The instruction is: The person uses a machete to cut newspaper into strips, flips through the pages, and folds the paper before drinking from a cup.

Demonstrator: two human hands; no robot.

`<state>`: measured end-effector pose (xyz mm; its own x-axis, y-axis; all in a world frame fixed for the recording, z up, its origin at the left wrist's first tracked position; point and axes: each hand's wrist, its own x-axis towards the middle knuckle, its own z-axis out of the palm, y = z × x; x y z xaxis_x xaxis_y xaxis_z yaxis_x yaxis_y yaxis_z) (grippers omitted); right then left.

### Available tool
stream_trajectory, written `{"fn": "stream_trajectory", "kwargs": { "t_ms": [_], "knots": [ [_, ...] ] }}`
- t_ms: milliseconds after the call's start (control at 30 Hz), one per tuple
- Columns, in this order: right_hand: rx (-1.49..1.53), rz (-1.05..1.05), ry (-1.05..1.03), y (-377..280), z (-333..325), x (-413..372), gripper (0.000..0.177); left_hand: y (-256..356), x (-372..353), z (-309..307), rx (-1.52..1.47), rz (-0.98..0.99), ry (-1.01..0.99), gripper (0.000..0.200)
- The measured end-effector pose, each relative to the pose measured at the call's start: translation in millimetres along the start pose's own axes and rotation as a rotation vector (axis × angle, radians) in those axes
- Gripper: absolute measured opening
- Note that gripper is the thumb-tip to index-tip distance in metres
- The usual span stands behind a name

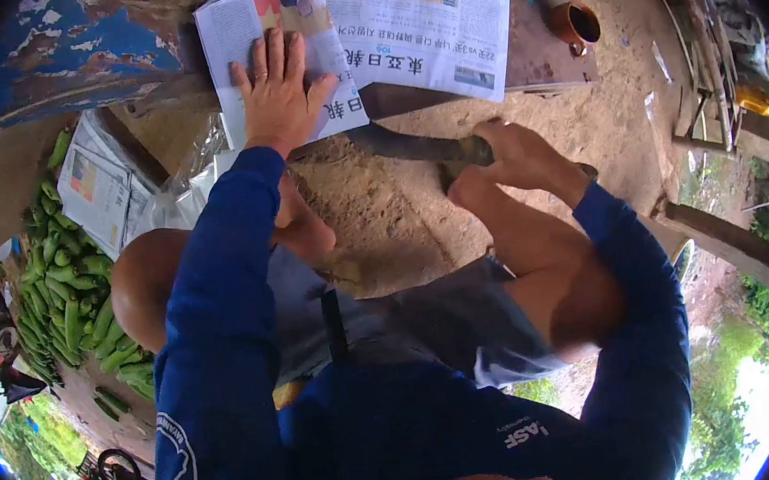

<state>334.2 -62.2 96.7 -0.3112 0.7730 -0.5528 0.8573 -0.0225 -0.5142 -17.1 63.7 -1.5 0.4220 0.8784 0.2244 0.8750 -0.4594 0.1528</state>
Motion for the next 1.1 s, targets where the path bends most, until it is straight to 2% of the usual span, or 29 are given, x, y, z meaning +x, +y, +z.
{"fn": "stream_trajectory", "kwargs": {
  "t_ms": [100, 300, 400, 567, 667, 767, 867, 933, 1067, 1100],
  "knots": [
    [-0.123, -0.024, 0.029, 2, 7, 5, 0.047, 3, 2, 0, 0.020, -0.007, -0.017, 0.078],
    [-0.103, 0.001, 0.034, -15, 12, 28, 0.046, 2, 2, 3, 0.041, 0.040, 0.061, 0.080],
    [-0.109, 0.021, 0.019, -16, -12, 0, 0.044, 2, -4, -1, -0.002, 0.047, 0.039, 0.082],
    [-0.169, -0.038, 0.094, -1, 0, 0, 0.041, 3, 1, -2, 0.007, 0.043, -0.020, 0.087],
    [-0.157, -0.043, 0.088, -8, 1, 12, 0.042, 4, 1, -1, 0.011, 0.052, 0.031, 0.084],
    [-0.159, -0.026, 0.108, -22, -6, 25, 0.041, 3, 2, -4, 0.018, 0.045, -0.003, 0.085],
    [-0.128, 0.047, 0.044, -23, -25, 0, 0.043, 5, -2, -2, 0.005, 0.049, -0.008, 0.085],
    [-0.131, 0.007, 0.066, -9, -18, -2, 0.044, 2, 2, -3, -0.030, 0.069, 0.011, 0.085],
    [-0.159, 0.055, 0.025, -18, -13, 11, 0.044, 5, 1, -6, 0.068, 0.071, -0.026, 0.087],
    [-0.159, 0.047, 0.036, -19, -9, 17, 0.044, 7, 2, -12, 0.044, 0.045, -0.113, 0.090]
  ]
}}
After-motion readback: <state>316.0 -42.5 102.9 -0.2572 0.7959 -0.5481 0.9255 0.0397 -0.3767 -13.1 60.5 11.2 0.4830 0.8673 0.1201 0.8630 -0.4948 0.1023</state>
